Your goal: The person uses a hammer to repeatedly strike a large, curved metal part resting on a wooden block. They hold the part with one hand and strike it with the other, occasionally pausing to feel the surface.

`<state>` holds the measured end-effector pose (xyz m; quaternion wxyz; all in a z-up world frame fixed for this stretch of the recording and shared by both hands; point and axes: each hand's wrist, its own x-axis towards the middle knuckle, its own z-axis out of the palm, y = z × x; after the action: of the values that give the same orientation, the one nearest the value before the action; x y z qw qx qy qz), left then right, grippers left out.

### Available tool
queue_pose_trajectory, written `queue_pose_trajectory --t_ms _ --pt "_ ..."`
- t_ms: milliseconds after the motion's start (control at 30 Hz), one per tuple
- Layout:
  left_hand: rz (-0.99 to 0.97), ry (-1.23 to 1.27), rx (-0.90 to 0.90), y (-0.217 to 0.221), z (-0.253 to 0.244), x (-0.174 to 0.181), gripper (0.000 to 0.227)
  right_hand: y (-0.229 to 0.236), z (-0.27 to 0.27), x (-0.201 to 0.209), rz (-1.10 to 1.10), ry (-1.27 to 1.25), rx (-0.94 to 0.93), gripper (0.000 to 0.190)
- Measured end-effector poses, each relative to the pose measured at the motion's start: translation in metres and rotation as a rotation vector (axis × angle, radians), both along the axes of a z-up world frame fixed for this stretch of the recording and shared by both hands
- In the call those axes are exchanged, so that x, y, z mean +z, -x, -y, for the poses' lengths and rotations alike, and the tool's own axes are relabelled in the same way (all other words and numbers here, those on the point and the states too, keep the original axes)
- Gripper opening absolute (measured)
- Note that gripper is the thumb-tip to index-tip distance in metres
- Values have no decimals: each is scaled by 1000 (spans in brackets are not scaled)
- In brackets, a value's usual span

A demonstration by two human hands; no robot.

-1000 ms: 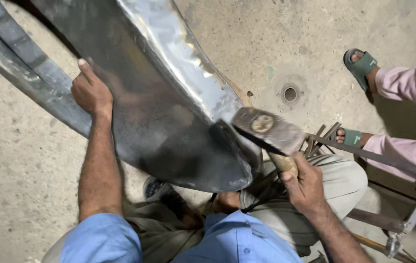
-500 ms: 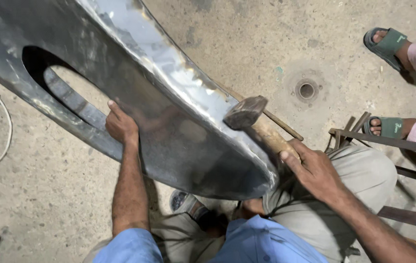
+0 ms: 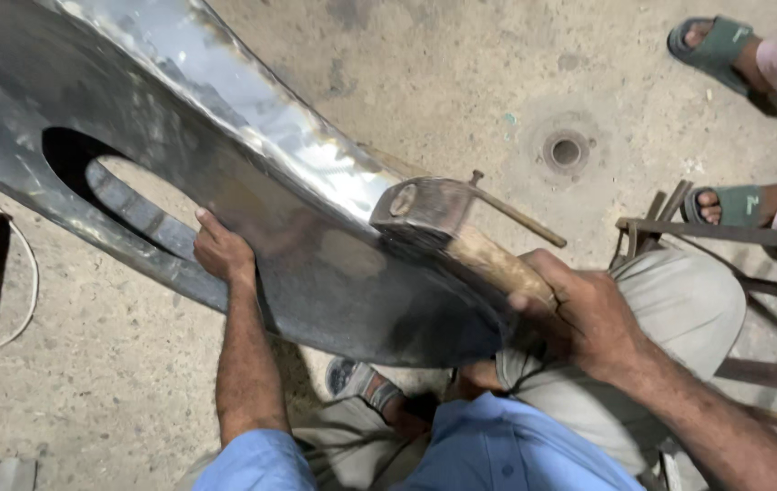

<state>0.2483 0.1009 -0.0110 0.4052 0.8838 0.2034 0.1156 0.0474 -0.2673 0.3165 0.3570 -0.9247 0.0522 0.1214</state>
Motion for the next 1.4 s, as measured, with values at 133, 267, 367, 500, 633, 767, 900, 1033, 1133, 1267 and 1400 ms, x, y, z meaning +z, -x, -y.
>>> queue_pose_trajectory --t_ms 133,267,367,500,633,767,900,1033,1133,1267,1400 --pt "-10 -59 -24 -5 -19 -11 75 10 4 -22 34 159 52 36" --pt "17 -13 -73 -31 -12 -25 73 5 4 -27 -383 236 -202 42" --pt "-1 -19 -88 -10 -26 -32 72 9 0 -21 49 -47 -148 54" --pt "-24 8 -99 -1 -30 -22 72 8 2 -22 -121 178 -74 45" --pt "52 11 -168 -24 -30 -5 67 2 18 -25 -271 205 -177 44" --pt "-152 90 -133 15 -56 -9 67 25 26 -22 -25 -6 -201 33" --pt "48 143 -201 -13 -55 -1 69 13 19 -43 79 71 -36 33" --pt "49 29 -128 -9 -51 -16 73 21 13 -44 -175 184 -131 35" --pt "9 58 -89 -8 -44 -35 73 34 14 -29 -35 36 -198 31" --pt "41 2 -83 -7 -55 -45 74 29 3 -28 172 115 -37 42" --pt "109 -38 -128 -29 -46 -38 73 27 -6 -31 -191 301 -150 39"
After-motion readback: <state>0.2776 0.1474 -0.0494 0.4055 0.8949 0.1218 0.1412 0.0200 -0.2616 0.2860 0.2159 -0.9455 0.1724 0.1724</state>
